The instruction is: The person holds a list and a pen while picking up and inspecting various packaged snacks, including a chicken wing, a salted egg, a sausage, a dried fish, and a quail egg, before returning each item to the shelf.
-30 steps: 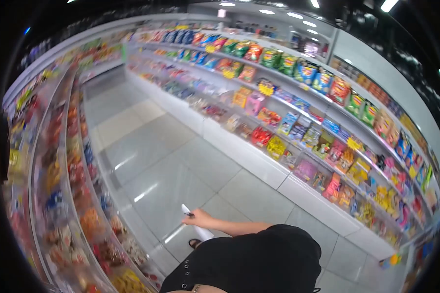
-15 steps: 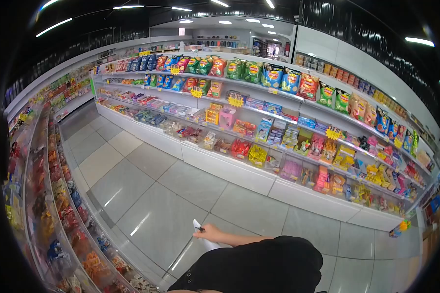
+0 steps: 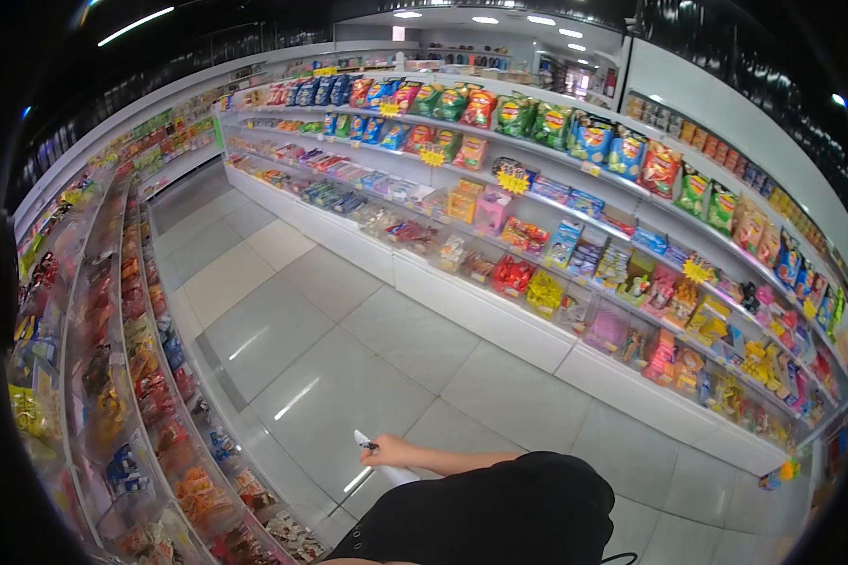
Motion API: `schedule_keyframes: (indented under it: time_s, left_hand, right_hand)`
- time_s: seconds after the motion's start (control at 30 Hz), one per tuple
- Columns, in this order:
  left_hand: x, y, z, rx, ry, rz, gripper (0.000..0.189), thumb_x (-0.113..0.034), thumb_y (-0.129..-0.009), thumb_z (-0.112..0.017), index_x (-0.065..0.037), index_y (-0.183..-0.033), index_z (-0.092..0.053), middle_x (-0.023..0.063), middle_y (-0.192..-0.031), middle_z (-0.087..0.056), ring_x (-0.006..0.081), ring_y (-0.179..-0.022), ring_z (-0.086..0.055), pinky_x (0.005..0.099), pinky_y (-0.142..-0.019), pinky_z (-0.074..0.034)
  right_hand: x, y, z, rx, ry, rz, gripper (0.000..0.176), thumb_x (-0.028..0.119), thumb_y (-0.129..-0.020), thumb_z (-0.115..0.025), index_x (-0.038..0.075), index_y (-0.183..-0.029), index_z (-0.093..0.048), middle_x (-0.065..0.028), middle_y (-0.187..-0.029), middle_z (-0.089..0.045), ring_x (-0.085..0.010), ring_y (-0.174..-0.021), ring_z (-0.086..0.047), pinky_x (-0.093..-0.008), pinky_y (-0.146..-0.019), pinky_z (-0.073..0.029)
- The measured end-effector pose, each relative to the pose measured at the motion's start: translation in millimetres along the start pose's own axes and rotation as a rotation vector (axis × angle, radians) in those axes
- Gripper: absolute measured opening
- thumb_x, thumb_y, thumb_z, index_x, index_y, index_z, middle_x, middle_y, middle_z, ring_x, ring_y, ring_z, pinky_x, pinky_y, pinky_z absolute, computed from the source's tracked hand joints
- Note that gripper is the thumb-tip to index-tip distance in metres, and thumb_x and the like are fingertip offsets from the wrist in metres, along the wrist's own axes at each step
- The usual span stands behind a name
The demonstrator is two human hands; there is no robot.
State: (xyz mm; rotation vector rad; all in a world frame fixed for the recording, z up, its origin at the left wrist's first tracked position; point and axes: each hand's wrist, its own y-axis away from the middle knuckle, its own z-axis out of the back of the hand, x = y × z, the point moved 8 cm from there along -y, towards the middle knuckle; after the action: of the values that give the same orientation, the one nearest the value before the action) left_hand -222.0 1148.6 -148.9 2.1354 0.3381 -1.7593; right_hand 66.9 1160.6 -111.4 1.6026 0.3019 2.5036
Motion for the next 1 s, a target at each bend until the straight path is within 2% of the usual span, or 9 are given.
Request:
schedule_keyframes:
  time_s: [0.17,0.37,0.47,0.57,0.67,0.77,0.87,0.97,1.0]
  left_hand:
    - [5,17,-3,-0.006,0.217,-0.035,0.014,-0.013,-0.091,-0.043,-0.002,-0.094,-0.051,0.0116,-0.104,-0.051,0.0203,-0.099,-0.052,0.0325,-0.086,-0.044]
    - [-70,-19,-128,0.531,0.139,-0.332,0.013,-0.007,-0.087,-0.037,-0.002,-0.084,-0.049,0.0122,-0.104,-0.048,0.0202,-0.097,-0.051,0.0311,-0.087,-0.040]
    - [-111,-22,-169,0.720,-0.160,-0.530,0.014,-0.007,-0.084,-0.037,-0.002,-0.083,-0.050,0.0123,-0.105,-0.048,0.0202,-0.097,-0.051,0.0308,-0.088,-0.040]
    - [-104,-37,-195,0.793,0.167,-0.255,0.021,-0.014,-0.089,-0.038,-0.001,-0.093,-0.054,0.0134,-0.108,-0.051,0.0218,-0.103,-0.051,0.0326,-0.090,-0.040]
    - [-85,-57,-209,0.356,0.502,0.230,0.023,-0.016,-0.092,-0.045,-0.001,-0.106,-0.054,0.0127,-0.111,-0.055,0.0212,-0.106,-0.053,0.0322,-0.090,-0.044]
    - [-71,-70,-236,0.643,0.352,0.322,0.027,-0.015,-0.091,-0.054,-0.002,-0.113,-0.052,0.0113,-0.110,-0.059,0.0197,-0.103,-0.057,0.0300,-0.087,-0.048]
    - [-63,-104,-247,0.672,0.322,0.448,0.026,-0.009,-0.087,-0.059,-0.001,-0.111,-0.052,0.0103,-0.108,-0.060,0.0188,-0.096,-0.060,0.0275,-0.084,-0.049]
    - [-90,-147,-263,0.792,0.214,0.332,0.028,-0.013,-0.088,-0.060,-0.001,-0.111,-0.053,0.0103,-0.106,-0.061,0.0190,-0.096,-0.060,0.0273,-0.084,-0.049]
    - [-97,-166,-271,0.798,0.177,0.282,0.027,-0.015,-0.089,-0.057,0.000,-0.111,-0.054,0.0110,-0.105,-0.061,0.0191,-0.095,-0.059,0.0281,-0.083,-0.048]
  right_hand:
    - [-18,-49,-52,0.237,0.050,0.095,0.037,0.044,-0.078,-0.065,0.008,-0.084,-0.070,-0.0089,-0.077,-0.067,-0.0154,-0.073,-0.061,-0.0298,-0.069,-0.048]
    - [13,-63,18,0.191,-0.348,-0.128,0.042,0.045,-0.081,-0.063,0.005,-0.090,-0.070,-0.0037,-0.076,-0.065,-0.0117,-0.072,-0.056,-0.0282,-0.065,-0.046]
    - [43,-66,59,0.227,-0.379,0.005,0.040,0.041,-0.080,-0.067,0.003,-0.093,-0.069,-0.0035,-0.078,-0.064,-0.0123,-0.071,-0.056,-0.0270,-0.066,-0.046]
    - [85,-58,87,0.193,-0.347,-0.078,0.040,0.037,-0.078,-0.070,0.001,-0.094,-0.067,-0.0044,-0.081,-0.064,-0.0119,-0.072,-0.056,-0.0261,-0.068,-0.045]
    - [104,-66,105,-0.015,-0.242,-0.132,0.042,0.037,-0.075,-0.072,-0.001,-0.091,-0.066,-0.0055,-0.079,-0.064,-0.0109,-0.071,-0.055,-0.0267,-0.065,-0.045]
    - [67,-108,98,-0.222,-0.030,-0.113,0.043,0.038,-0.072,-0.074,-0.001,-0.085,-0.065,-0.0050,-0.075,-0.062,-0.0098,-0.069,-0.054,-0.0276,-0.062,-0.044]
    - [74,-139,86,-0.112,-0.270,-0.050,0.046,0.041,-0.071,-0.075,-0.002,-0.081,-0.061,-0.0046,-0.071,-0.059,-0.0106,-0.068,-0.052,-0.0287,-0.059,-0.043]
    - [101,-164,90,-0.054,-0.167,-0.173,0.075,0.050,-0.067,-0.074,-0.012,-0.105,-0.055,-0.0211,-0.096,-0.062,-0.0268,-0.090,-0.060,-0.0361,-0.077,-0.048]
    - [107,-179,96,-0.153,-0.171,-0.118,0.069,0.049,-0.067,-0.075,-0.010,-0.098,-0.057,-0.0172,-0.089,-0.061,-0.0231,-0.083,-0.058,-0.0345,-0.072,-0.047]
